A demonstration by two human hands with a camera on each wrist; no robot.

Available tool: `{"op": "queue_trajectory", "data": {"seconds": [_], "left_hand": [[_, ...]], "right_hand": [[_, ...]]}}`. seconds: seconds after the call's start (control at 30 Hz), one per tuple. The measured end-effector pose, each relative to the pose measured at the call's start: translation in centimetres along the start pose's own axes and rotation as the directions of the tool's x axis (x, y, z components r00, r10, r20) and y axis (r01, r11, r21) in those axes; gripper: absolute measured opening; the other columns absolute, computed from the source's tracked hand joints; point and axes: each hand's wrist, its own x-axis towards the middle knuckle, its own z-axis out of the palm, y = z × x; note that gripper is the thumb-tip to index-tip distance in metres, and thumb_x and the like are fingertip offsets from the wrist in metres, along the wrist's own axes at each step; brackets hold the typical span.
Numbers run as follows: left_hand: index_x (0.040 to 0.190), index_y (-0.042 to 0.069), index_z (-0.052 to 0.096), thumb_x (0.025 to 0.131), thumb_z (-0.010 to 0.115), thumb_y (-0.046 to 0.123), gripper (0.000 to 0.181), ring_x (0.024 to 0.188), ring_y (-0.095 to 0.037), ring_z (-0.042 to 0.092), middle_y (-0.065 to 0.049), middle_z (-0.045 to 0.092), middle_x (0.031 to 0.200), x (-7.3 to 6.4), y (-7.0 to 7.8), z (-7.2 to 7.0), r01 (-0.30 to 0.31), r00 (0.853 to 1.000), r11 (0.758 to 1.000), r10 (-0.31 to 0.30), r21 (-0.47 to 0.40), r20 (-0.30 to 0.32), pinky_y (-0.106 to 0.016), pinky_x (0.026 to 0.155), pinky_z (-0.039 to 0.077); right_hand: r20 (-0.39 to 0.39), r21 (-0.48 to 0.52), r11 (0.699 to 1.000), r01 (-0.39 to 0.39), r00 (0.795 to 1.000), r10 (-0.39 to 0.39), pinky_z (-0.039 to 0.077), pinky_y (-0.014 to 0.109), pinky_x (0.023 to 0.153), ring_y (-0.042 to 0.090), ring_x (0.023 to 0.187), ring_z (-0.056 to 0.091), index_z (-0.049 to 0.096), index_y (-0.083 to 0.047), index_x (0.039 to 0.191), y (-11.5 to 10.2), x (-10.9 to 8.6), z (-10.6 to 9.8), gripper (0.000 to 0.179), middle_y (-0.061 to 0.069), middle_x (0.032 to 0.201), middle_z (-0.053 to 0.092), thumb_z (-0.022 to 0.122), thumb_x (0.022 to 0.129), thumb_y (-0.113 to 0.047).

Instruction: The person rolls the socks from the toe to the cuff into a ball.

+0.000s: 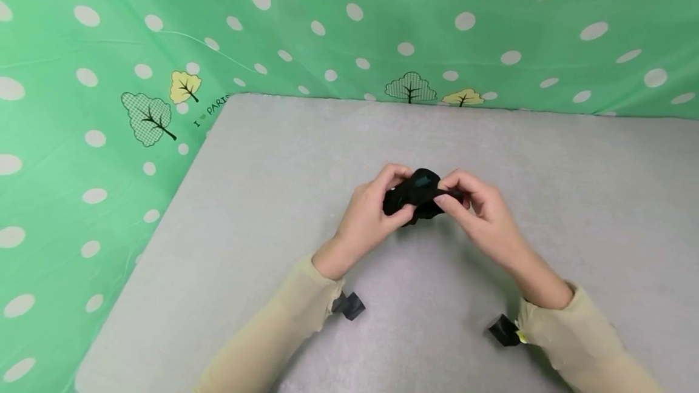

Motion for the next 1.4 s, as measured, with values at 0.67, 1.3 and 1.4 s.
{"op": "queue_trajectory", "data": {"seconds": [0.67,1.3,1.4], "left_hand": [[0.106,0.003,0.065,0.085,0.073,-0.003,0.023,0.117,-0.023,0.060,-0.015,0.062,0.121,-1.1,-0.1,-0.3,-0.335,0.942,0.916,0.331,-0.220,-0.055,-0.032,0.105,0.048],[0.100,-0.002,0.061,0.087,0.069,-0.008,0.017,0.115,-0.026,0.064,-0.018,0.066,0.118,-0.3,-0.3,-0.2,-0.274,0.955,0.906,0.216,-0.323,-0.204,-0.033,0.100,0.054],[0.098,-0.003,0.058,0.087,0.069,-0.009,0.017,0.117,-0.028,0.063,-0.020,0.064,0.119,-0.1,-0.2,-0.1,-0.269,0.954,0.897,0.196,-0.351,-0.228,-0.034,0.102,0.053]], "right_hand": [[0.294,0.406,0.840,-0.360,0.922,0.252,0.048,0.023,0.069,0.009,0.076,0.057,0.064,-0.015,0.090,1.3,2.1,-0.8,0.017,-0.006,0.084,0.063,0.053,0.102,-0.009],[0.128,0.021,0.863,-0.505,0.858,0.498,0.056,0.028,0.066,0.008,0.070,0.067,0.053,0.000,0.110,-0.9,2.2,-0.5,0.020,0.002,0.093,0.063,0.059,0.095,-0.011],[0.158,0.089,0.845,-0.528,0.845,0.511,0.060,0.029,0.071,0.010,0.078,0.073,0.055,0.002,0.108,-0.7,2.2,-0.4,0.016,0.003,0.097,0.069,0.057,0.097,-0.009]]}}
